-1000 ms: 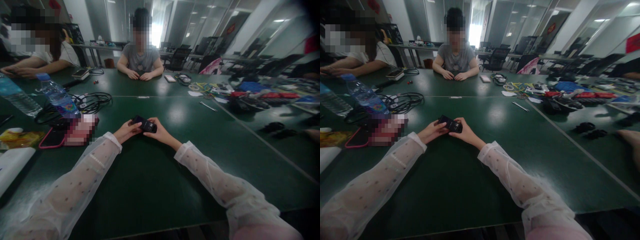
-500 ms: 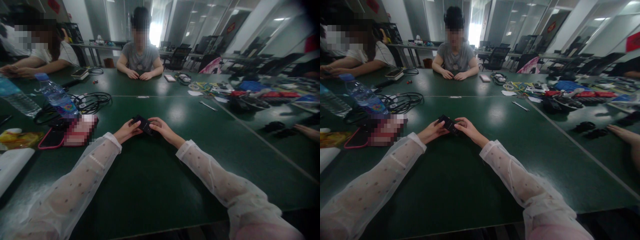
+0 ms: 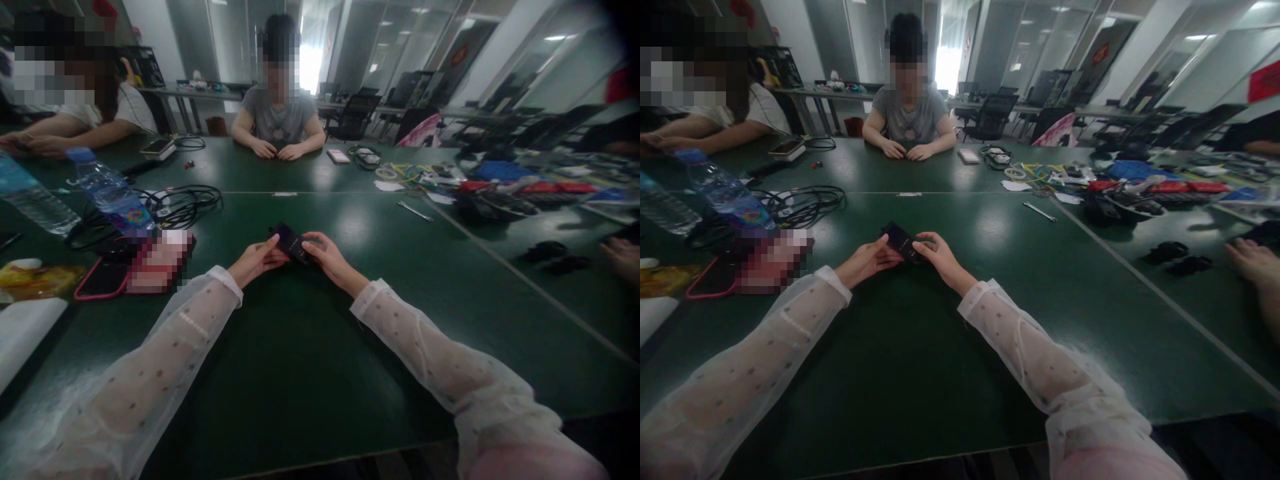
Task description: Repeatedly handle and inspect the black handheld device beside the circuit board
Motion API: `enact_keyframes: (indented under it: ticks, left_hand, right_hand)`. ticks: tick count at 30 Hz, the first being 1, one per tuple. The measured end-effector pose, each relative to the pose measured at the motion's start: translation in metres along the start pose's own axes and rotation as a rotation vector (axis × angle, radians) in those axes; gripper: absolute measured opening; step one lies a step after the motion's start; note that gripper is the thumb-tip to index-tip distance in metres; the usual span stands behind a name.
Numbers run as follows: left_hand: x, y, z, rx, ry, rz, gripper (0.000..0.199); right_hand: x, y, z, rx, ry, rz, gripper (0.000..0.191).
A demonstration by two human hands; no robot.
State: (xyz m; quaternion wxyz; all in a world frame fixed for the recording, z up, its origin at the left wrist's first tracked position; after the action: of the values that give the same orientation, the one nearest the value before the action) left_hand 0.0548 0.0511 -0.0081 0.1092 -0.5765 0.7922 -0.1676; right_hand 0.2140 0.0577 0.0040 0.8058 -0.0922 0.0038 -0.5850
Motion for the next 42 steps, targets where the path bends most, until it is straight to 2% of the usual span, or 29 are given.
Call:
enact_keyframes:
  ticks: [7, 15, 26, 29, 33, 38, 42]
  left_hand:
    - [0.0003, 0.0043, -0.0019, -0.02, -0.007, -0.087, 0.036]
    - [-0.0017, 0.0076, 0.001, 0.011, -0.024, -0.049, 0.034]
    - [0.0005, 0.0056, -0.0019, 0.035, -0.057, -0.062, 0.029]
    - [-0.0002, 0.0045, 0.0003, 0.047, -0.036, -0.052, 0.032]
    - [-0.0005, 0.0007, 0.0036, 0.082, 0.016, 0.032, 0.037]
    - [0.0005, 0.0007, 0.0039, 0.169, 0.066, 0.082, 0.039]
    - [0.0008, 0.0011, 0.0059, 0.238, 0.115, 0.049, 0.045]
  right_hand:
    - [0.001, 0.0017, -0.0008, -0.005, -0.07, -0.013, 0.041]
    - [-0.0012, 0.0028, -0.0023, -0.038, -0.135, 0.022, 0.044]
    - [-0.0021, 0.0047, -0.0023, -0.077, -0.106, 0.005, 0.04]
    - [-0.0024, 0.0035, -0.0018, -0.088, -0.098, 0.005, 0.039]
    - [-0.0021, 0.002, -0.0008, -0.089, -0.092, 0.007, 0.04]
    - [-0.002, 0.0013, -0.0012, -0.05, -0.087, 0.026, 0.038]
    - [-0.0024, -0.0019, -0.0027, -0.012, -0.068, 0.07, 0.037]
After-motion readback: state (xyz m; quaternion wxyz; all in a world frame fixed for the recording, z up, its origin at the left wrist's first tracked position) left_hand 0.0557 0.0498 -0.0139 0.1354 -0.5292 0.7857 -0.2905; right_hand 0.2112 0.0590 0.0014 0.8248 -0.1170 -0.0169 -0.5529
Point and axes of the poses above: each hand's wrist, its own x-axis away from the middle knuckle, its own y-axis out of the back of the hand, z = x × y, the point moved 8 cm from there along -x, towards the middle knuckle, and after that the axes turned 10 degrees about -y, right-handed, at the moved point
